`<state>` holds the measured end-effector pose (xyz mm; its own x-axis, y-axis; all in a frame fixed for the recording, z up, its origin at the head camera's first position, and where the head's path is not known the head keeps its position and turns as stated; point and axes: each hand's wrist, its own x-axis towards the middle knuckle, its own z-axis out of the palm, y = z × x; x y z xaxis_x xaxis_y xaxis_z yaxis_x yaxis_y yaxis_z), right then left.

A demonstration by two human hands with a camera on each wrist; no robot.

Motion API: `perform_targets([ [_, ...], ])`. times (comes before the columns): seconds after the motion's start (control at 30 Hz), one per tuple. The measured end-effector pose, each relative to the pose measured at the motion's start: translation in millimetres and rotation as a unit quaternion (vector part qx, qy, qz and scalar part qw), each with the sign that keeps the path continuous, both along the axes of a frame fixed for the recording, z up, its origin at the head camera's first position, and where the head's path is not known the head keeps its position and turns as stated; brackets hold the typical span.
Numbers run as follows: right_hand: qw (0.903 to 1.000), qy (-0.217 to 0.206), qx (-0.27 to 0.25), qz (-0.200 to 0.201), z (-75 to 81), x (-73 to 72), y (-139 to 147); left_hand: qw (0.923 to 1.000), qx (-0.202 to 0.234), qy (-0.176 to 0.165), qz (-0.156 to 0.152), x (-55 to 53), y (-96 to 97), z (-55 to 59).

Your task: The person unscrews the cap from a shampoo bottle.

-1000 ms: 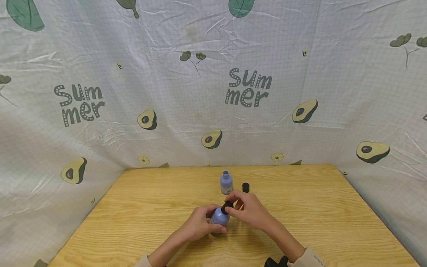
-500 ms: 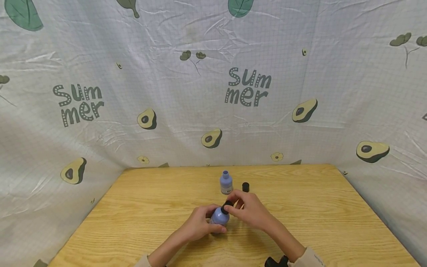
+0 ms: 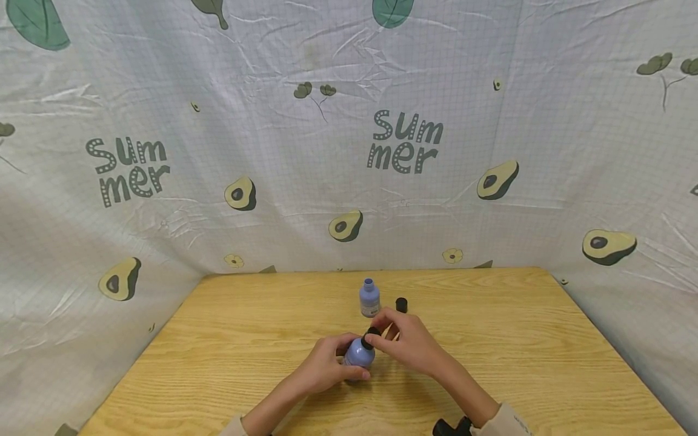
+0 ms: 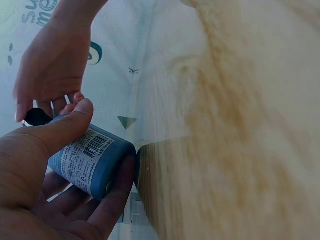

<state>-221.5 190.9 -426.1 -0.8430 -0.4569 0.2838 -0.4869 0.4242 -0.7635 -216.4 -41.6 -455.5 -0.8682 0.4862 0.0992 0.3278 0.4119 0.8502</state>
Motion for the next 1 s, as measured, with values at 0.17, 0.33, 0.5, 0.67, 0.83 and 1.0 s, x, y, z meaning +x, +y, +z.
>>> perform_targets([
  [0.17, 0.9999, 0.004, -0.002, 0.01, -0.6, -1.0, 0.9, 1.0, -0.001, -0.002, -0.004, -0.3, 0.1, 0.9],
  [0.33, 0.9996, 0.013, -0.006, 0.025, -0.3, -1.2, 1.0, 1.0, 0.0, -0.002, -0.003, 0.0, 0.1, 1.0],
  [0.5, 0.9998, 0.011, -0.004, 0.015, 0.2, -0.5, 0.7, 1.0, -0.003, 0.001, -0.001, 0.6, 0.2, 0.8],
  [0.67, 1.0, -0.005, -0.001, -0.004, 0.7, 0.8, 1.1, 1.0, -0.004, 0.003, 0.0, 0.6, 0.3, 0.6],
  [0.83, 1.0, -0.001, -0.003, 0.006, 0.3, 0.2, 1.5, 1.0, -0.002, 0.003, -0.002, 0.7, 0.6, 0.7],
  [1.0, 0.9998, 0.009, -0.005, 0.019, 0.9, -0.1, 1.1, 1.0, 0.0, 0.002, -0.001, 0.9, 0.7, 0.7],
])
